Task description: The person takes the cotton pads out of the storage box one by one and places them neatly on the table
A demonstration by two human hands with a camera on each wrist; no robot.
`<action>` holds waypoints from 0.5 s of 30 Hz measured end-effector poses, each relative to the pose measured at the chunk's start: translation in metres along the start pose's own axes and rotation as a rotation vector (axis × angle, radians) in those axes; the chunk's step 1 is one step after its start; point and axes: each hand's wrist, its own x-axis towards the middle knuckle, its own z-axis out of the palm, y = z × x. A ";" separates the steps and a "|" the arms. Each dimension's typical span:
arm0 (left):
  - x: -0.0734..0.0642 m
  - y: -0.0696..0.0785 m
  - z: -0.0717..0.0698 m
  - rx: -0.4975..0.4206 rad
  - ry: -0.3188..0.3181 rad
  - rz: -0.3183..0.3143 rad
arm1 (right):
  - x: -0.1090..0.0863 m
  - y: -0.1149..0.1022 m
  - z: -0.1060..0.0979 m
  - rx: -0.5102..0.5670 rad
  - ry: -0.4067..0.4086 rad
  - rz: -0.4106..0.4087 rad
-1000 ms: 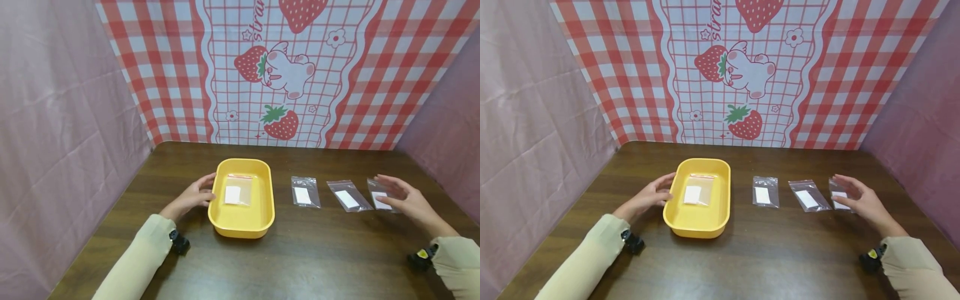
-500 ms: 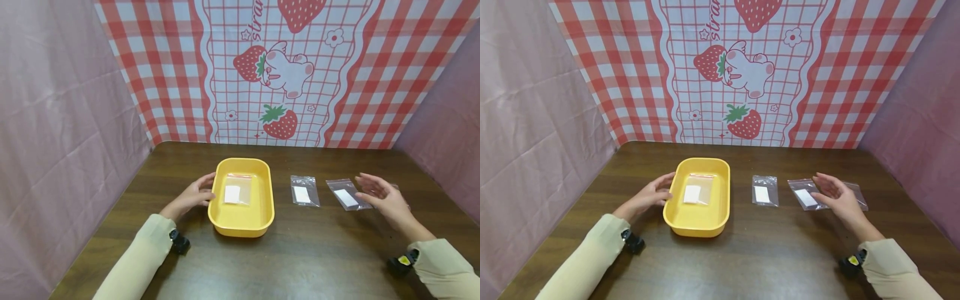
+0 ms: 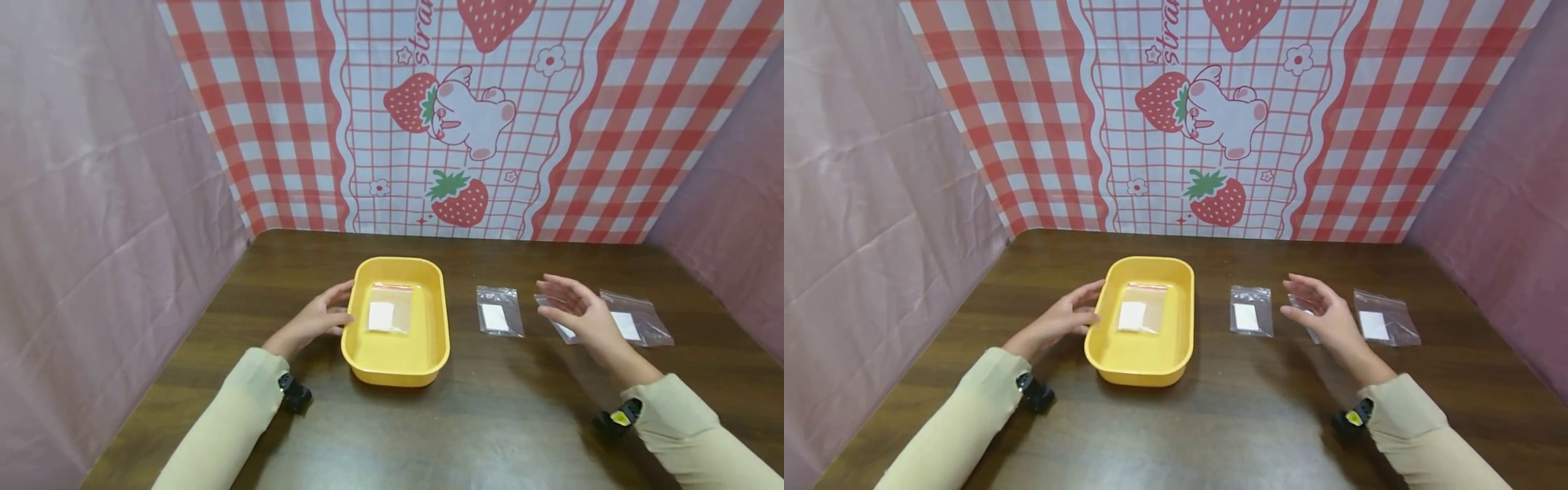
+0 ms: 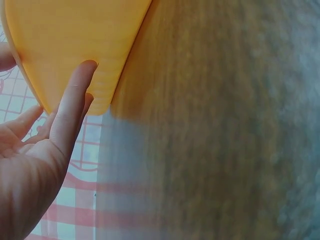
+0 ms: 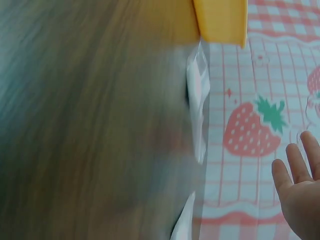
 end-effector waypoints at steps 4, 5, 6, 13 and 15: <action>0.000 0.000 0.001 -0.004 0.000 0.002 | 0.008 -0.003 0.014 -0.005 -0.009 -0.018; 0.000 0.001 0.001 -0.006 -0.001 0.001 | 0.010 -0.004 0.017 0.000 -0.010 -0.021; 0.000 0.000 0.001 -0.010 -0.002 0.000 | 0.012 -0.005 0.020 0.005 -0.015 -0.028; 0.001 0.001 -0.001 -0.017 -0.007 0.002 | 0.026 -0.010 0.042 0.040 -0.036 -0.034; 0.001 0.001 -0.001 -0.014 -0.011 0.003 | 0.031 -0.010 0.051 0.063 -0.038 -0.036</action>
